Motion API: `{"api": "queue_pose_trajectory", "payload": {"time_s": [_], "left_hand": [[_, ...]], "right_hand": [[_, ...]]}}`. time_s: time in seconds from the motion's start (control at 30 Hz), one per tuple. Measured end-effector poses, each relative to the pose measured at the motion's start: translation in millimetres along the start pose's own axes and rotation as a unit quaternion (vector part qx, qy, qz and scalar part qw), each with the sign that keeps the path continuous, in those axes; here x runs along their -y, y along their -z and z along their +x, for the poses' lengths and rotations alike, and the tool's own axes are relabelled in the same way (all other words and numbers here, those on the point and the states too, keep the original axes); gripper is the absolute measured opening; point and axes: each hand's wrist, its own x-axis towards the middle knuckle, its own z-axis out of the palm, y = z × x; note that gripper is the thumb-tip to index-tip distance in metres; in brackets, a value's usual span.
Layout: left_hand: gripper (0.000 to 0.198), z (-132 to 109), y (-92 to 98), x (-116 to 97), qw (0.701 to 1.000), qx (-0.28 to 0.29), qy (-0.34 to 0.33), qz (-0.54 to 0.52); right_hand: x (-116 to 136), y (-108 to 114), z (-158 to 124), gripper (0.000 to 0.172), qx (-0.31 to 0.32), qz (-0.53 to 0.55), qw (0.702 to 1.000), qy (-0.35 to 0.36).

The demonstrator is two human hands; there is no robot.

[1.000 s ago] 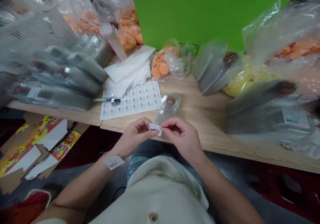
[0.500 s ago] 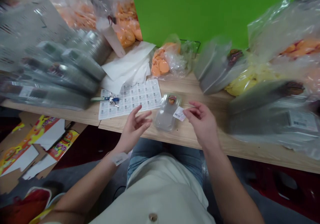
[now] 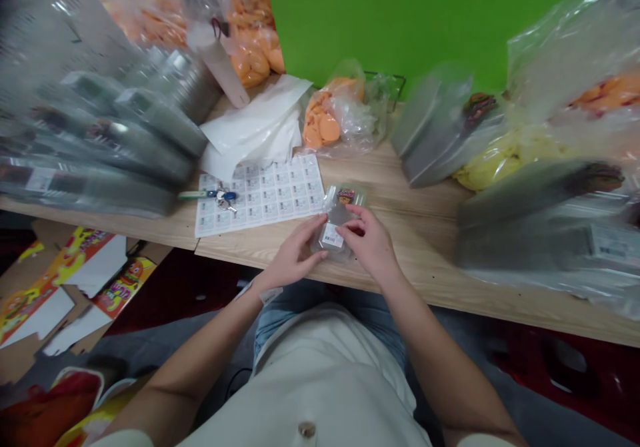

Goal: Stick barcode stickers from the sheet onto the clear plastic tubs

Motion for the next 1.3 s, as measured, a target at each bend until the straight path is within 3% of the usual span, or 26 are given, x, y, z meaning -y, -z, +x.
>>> {"api": "queue_pose_trajectory", "payload": {"time_s": [0.27,0.43,0.53,0.63,0.67,0.77,0.83,1.0,1.07,1.13,1.2,1.3], "left_hand": [[0.041,4.8,-4.9,-8.3,0.997,-0.038,0.059,-0.013],[0.031,11.8,-12.0,-14.8,0.991,-0.084,0.1,0.019],[0.031,13.1,-14.3,-15.6,0.99,-0.088,0.105,0.03],[0.031,11.8,-15.7,-15.1,0.989,-0.097,0.105,0.041],[0.031,11.3,-15.8,-14.9,0.989,-0.099,0.104,0.042],[0.031,12.6,-14.7,-14.8,0.989,-0.101,0.098,0.037],[0.028,17.1,-13.1,-14.4,0.988,-0.11,0.102,0.035],[0.02,30.5,-12.0,-5.0,0.989,-0.117,0.09,0.027],[0.023,29.2,-10.6,0.7,0.975,-0.188,0.119,-0.021],[0.027,23.1,-5.9,3.4,0.943,-0.282,0.163,-0.063],[0.027,15.2,1.9,1.1,0.924,-0.328,0.183,-0.072],[0.024,9.5,14.2,-9.9,0.948,-0.276,0.156,-0.032]], "right_hand": [[1.8,-3.9,-2.0,0.051,-0.008,-0.024,1.0,0.012],[-4.8,-9.8,-7.1,0.051,-0.04,-0.112,0.99,0.072],[-14.6,-7.2,-10.5,0.05,-0.126,-0.212,0.959,0.14],[-25.9,-1.6,-15.3,0.04,-0.254,-0.286,0.9,0.211],[-29.3,-0.7,-17.5,0.038,-0.249,-0.312,0.885,0.241],[-37.5,-3.5,-24.1,0.048,-0.104,-0.41,0.85,0.314],[-42.2,-7.9,-25.7,0.055,-0.043,-0.457,0.83,0.317],[-50.7,-15.0,-18.6,0.061,-0.051,-0.43,0.843,0.32],[-46.6,-13.4,-18.3,0.065,-0.075,-0.393,0.857,0.325],[-34.3,-2.8,-23.5,0.066,-0.105,-0.357,0.869,0.327],[-14.5,24.1,-34.4,0.066,-0.121,-0.344,0.866,0.341],[20.2,102.1,-59.4,0.061,-0.16,-0.378,0.829,0.38]]}}
